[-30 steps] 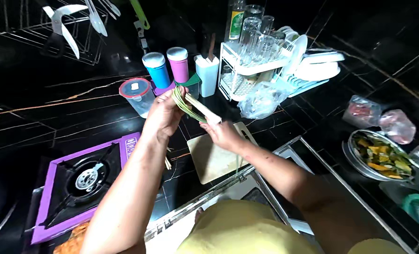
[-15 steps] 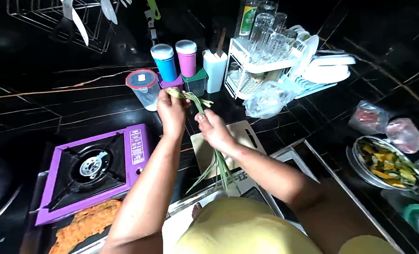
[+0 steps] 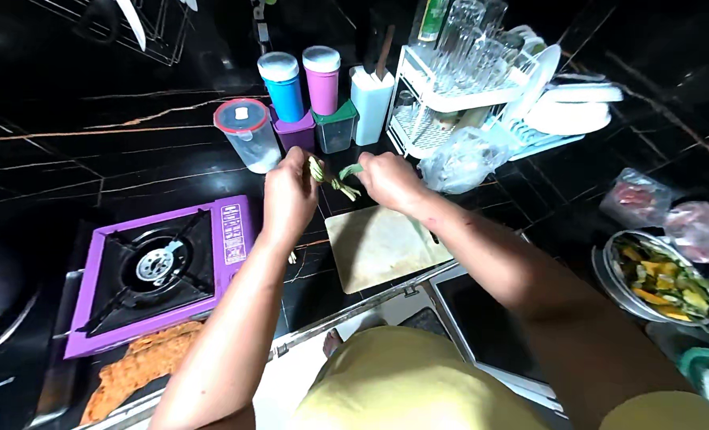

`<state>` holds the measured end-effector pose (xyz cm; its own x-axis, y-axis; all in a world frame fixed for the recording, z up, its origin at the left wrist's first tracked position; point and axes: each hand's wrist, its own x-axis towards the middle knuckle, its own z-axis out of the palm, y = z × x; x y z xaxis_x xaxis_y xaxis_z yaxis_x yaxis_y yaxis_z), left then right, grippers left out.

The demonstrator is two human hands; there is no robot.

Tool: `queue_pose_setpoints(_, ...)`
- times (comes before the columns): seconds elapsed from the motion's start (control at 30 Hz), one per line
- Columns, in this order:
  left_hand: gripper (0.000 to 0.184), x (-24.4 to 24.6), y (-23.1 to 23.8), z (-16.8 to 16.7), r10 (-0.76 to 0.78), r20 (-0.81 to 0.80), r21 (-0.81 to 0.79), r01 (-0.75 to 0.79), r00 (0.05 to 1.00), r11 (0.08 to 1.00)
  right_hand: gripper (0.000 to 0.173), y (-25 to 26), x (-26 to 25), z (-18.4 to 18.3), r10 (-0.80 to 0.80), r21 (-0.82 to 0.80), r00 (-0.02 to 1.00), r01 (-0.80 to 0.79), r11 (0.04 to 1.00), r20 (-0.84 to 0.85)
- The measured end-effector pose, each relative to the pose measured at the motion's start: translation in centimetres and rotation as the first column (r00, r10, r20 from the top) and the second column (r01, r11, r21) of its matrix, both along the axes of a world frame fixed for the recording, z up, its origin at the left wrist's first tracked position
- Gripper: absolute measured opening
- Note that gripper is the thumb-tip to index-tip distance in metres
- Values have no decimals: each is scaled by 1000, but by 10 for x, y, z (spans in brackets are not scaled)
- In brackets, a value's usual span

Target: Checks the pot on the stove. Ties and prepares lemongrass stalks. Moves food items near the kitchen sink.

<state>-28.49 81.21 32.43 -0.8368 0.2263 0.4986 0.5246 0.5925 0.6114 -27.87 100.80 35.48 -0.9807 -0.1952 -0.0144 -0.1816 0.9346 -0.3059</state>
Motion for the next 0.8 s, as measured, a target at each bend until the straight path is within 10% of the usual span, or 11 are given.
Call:
queue_pose_setpoints(0.07,17,-2,11,-19,107,-90,131,-95,990,987,28,-12,8,-6,-45,-431,987,109,896,157)
queue_pose_setpoints(0.13,16,-2,24,-37,93,35,421,-99,995,901,29,-35,27,-27,-16,-806,961,240,541,276)
queue_pose_setpoints(0.2,10,2,38,-41,-115,283,774,-156,952,614,27,-61,48,-53,-40,-922,980,197,334,195)
queue_pose_setpoints(0.3,15,6,41,-28,-419,487,867,-366,767,339,21,-67,51,-100,-100,-834,972,-129,537,-215)
queue_pose_setpoints(0.43,24,28,18,-13,-620,420,834,-13,663,551,21,-11,28,-110,120,-409,911,-292,865,-396)
queue_pose_setpoints(0.53,14,29,7,-11,-527,350,367,405,774,838,18,28,0,-94,366,-85,850,-426,901,-379)
queue_pose_setpoints(0.67,15,7,13,-39,-150,202,-148,181,968,972,23,20,-1,-34,318,304,948,-303,903,0)
queue_pose_setpoints(0.8,26,-6,25,-57,142,179,-50,-135,974,990,39,-9,15,-23,43,-2,970,-44,999,241)
